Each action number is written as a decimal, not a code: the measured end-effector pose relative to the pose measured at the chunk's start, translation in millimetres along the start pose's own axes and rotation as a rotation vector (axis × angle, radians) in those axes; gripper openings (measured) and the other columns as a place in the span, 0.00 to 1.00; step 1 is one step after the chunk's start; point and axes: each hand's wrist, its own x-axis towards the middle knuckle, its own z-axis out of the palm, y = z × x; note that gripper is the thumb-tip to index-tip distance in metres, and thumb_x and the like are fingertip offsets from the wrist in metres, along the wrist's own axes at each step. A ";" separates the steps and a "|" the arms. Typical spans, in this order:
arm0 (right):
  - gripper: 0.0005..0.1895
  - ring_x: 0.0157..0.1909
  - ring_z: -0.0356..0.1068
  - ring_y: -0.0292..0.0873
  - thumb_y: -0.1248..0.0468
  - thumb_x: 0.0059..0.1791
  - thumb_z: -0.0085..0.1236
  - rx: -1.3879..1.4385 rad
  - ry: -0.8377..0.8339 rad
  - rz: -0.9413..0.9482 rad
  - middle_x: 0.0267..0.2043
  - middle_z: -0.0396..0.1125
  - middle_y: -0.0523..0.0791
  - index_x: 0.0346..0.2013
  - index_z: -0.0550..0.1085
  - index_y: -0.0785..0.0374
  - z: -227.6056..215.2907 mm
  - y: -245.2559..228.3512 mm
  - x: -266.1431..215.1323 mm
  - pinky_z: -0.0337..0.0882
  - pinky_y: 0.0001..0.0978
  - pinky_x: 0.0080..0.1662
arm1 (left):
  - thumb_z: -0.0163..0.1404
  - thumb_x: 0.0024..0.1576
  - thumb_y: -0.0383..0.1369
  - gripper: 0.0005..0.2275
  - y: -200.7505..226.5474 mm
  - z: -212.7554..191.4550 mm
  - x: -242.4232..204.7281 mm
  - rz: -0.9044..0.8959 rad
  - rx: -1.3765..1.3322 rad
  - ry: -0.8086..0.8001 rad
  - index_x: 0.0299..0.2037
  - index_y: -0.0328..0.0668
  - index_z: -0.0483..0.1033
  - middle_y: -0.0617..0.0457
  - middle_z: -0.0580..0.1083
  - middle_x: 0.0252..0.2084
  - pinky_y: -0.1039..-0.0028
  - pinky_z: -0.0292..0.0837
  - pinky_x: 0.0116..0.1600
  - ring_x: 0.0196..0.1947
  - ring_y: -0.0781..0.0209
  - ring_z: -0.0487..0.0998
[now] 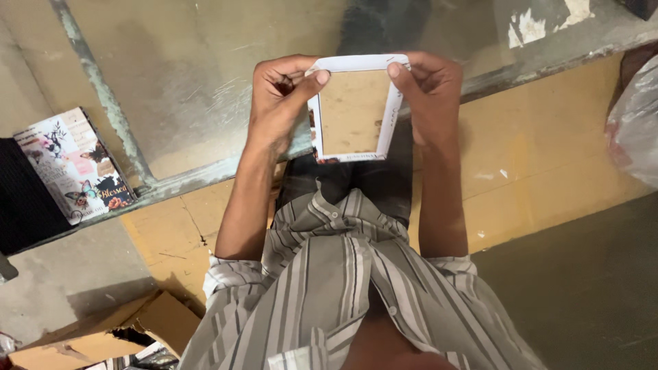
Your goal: The person repeatedly picks up small rectangular cards from a stack, aligns them, and places them into a white frame-like holder. They then place the assembled unit onto a growing stack on the table. This process is repeated multiple times throughout the clip.
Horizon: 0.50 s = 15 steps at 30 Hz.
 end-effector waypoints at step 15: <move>0.13 0.54 0.74 0.40 0.70 0.53 0.67 -0.488 -0.259 -0.142 0.52 0.76 0.45 0.52 0.79 0.65 -0.7 4.5 27.6 0.74 0.32 0.58 | 0.53 0.66 0.23 0.08 -6.3 -51.2 18.8 0.074 0.520 -0.091 0.52 0.36 0.82 0.47 0.83 0.42 0.74 0.82 0.38 0.38 0.63 0.85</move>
